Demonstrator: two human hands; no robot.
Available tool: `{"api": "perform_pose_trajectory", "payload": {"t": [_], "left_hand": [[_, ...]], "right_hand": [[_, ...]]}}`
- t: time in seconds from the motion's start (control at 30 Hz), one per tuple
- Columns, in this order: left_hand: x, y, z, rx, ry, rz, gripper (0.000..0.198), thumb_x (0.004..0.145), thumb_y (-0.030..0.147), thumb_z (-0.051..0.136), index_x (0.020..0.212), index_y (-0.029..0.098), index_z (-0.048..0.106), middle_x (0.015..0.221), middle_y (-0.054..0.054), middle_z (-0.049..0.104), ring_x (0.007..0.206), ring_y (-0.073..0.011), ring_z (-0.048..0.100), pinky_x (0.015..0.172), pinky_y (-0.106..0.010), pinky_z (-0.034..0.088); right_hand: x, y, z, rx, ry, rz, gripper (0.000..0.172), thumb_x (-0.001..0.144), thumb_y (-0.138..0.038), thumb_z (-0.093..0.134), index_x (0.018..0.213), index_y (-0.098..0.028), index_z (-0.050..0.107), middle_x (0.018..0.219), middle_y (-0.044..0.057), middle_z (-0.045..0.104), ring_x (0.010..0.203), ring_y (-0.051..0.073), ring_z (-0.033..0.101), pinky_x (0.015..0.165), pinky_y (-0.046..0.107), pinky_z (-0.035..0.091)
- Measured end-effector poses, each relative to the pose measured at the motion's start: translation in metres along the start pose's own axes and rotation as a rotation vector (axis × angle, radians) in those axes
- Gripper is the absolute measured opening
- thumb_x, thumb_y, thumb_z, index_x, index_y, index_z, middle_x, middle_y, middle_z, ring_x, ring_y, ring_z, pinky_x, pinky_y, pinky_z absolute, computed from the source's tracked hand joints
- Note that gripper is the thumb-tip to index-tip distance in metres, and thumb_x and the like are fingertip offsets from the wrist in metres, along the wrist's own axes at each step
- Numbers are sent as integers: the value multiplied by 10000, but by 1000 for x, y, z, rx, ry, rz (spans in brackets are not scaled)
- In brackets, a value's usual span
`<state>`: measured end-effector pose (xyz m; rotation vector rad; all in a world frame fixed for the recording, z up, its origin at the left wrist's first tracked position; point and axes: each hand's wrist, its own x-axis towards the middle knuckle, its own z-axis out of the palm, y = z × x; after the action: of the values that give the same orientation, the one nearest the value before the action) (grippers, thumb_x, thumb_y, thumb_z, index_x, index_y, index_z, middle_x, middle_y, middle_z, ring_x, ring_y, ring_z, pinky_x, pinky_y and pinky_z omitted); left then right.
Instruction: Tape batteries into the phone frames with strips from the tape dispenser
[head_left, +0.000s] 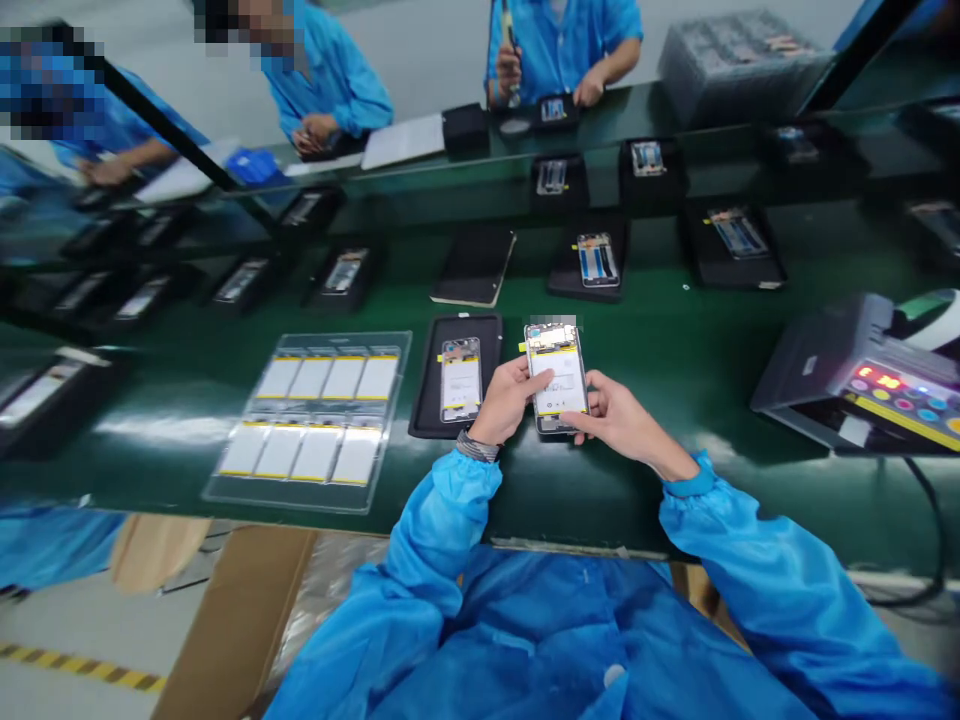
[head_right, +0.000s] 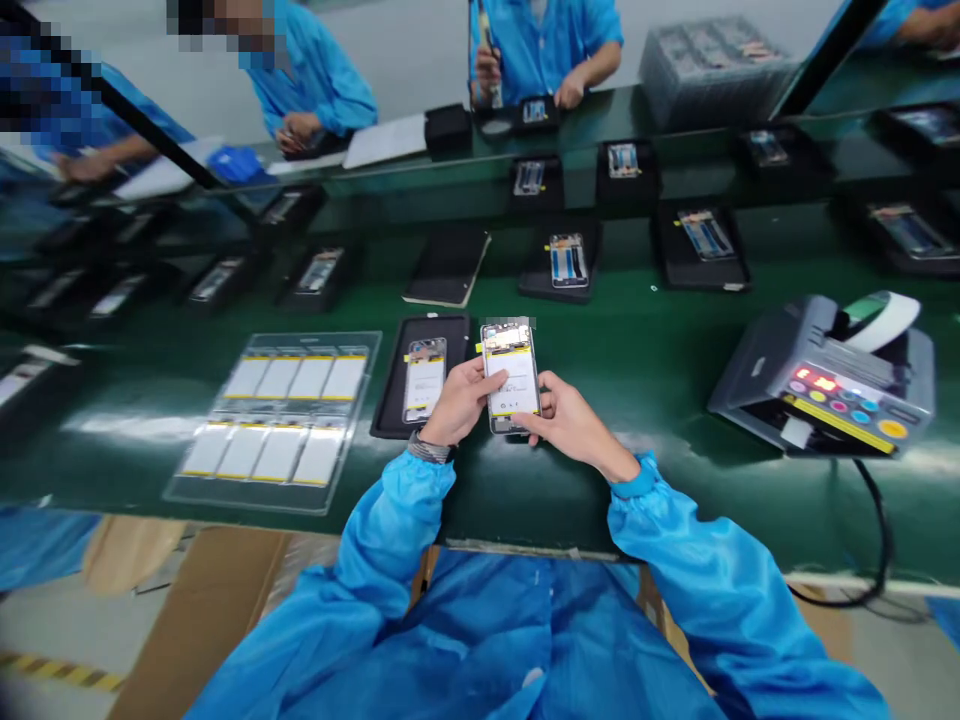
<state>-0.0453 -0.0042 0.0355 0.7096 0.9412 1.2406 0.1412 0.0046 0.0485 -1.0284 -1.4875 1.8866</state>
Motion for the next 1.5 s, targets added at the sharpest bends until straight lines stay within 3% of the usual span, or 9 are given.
{"api": "perform_pose_trajectory", "payload": {"t": [0.43, 0.53, 0.67, 0.87, 0.97, 1.13, 1.23, 1.33, 1.5], "left_hand": [[7, 79, -28, 251, 29, 124, 503, 668, 348, 928, 1061, 103, 731, 1083, -150, 783, 996, -289, 747, 912, -384, 561], [24, 95, -40, 289, 32, 96, 527, 666, 336, 922, 1094, 98, 727, 1063, -149, 785, 942, -283, 756, 881, -388, 582], [80, 122, -78, 439, 249, 30, 505, 682, 247, 895, 1125, 98, 704, 974, -121, 786, 808, -241, 755, 787, -371, 612], [179, 164, -140, 691, 535, -8, 361, 867, 258, 788, 1149, 76, 654, 939, -97, 741, 786, -187, 718, 741, -329, 604], [212, 164, -154, 793, 582, -36, 310, 980, 338, 667, 1202, 121, 646, 1091, -90, 699, 897, -182, 698, 788, -354, 610], [246, 153, -163, 1008, 634, -15, 337, 985, 362, 656, 1239, 141, 642, 1217, -102, 664, 1046, -222, 675, 894, -428, 594], [245, 159, -170, 1154, 663, 37, 260, 915, 283, 736, 1124, 132, 699, 1216, -119, 693, 1164, -259, 651, 1002, -423, 531], [218, 173, -185, 1258, 662, 66, 150, 813, 210, 797, 940, 143, 751, 1101, -128, 753, 1176, -279, 655, 1027, -328, 475], [104, 202, -235, 1331, 693, 4, 126, 762, 252, 813, 839, 165, 763, 901, -72, 771, 914, -210, 692, 871, -240, 498]], "right_hand": [[72, -16, 37, 10, -5, -183, 530, 734, -554, 850, 1017, -198, 577, 807, 56, 774, 584, 217, 712, 451, 313, 592], [97, -20, 39, -30, -1, -214, 435, 848, -568, 750, 980, -196, 566, 739, 41, 754, 542, 200, 698, 456, 290, 570], [142, -34, 2, -514, 221, -84, 408, 1092, -491, 362, 1029, -191, 631, 765, 50, 758, 649, 178, 742, 594, 261, 587], [190, -52, -99, -899, 734, 48, 249, 1037, -242, 486, 1133, -106, 670, 1264, 254, 677, 1270, 353, 628, 1007, 421, 507], [207, -51, -123, -1002, 768, 114, 258, 1007, -217, 526, 1149, -56, 669, 1230, 294, 672, 1225, 385, 649, 994, 436, 502], [230, -47, -126, -1135, 762, 157, 349, 1011, -250, 528, 1245, -6, 613, 1163, 310, 685, 1147, 389, 690, 959, 448, 523], [239, -46, -125, -1211, 733, 137, 321, 1003, -181, 497, 1252, -18, 615, 1174, 297, 683, 1153, 369, 692, 974, 440, 519], [242, -44, -126, -1272, 691, 121, 327, 981, -124, 493, 1257, 0, 615, 1169, 306, 679, 1150, 376, 692, 975, 453, 516], [247, -49, -128, -1222, 803, 50, 309, 891, -48, 578, 1168, 64, 658, 1060, 363, 680, 1100, 434, 696, 900, 495, 511]]}}
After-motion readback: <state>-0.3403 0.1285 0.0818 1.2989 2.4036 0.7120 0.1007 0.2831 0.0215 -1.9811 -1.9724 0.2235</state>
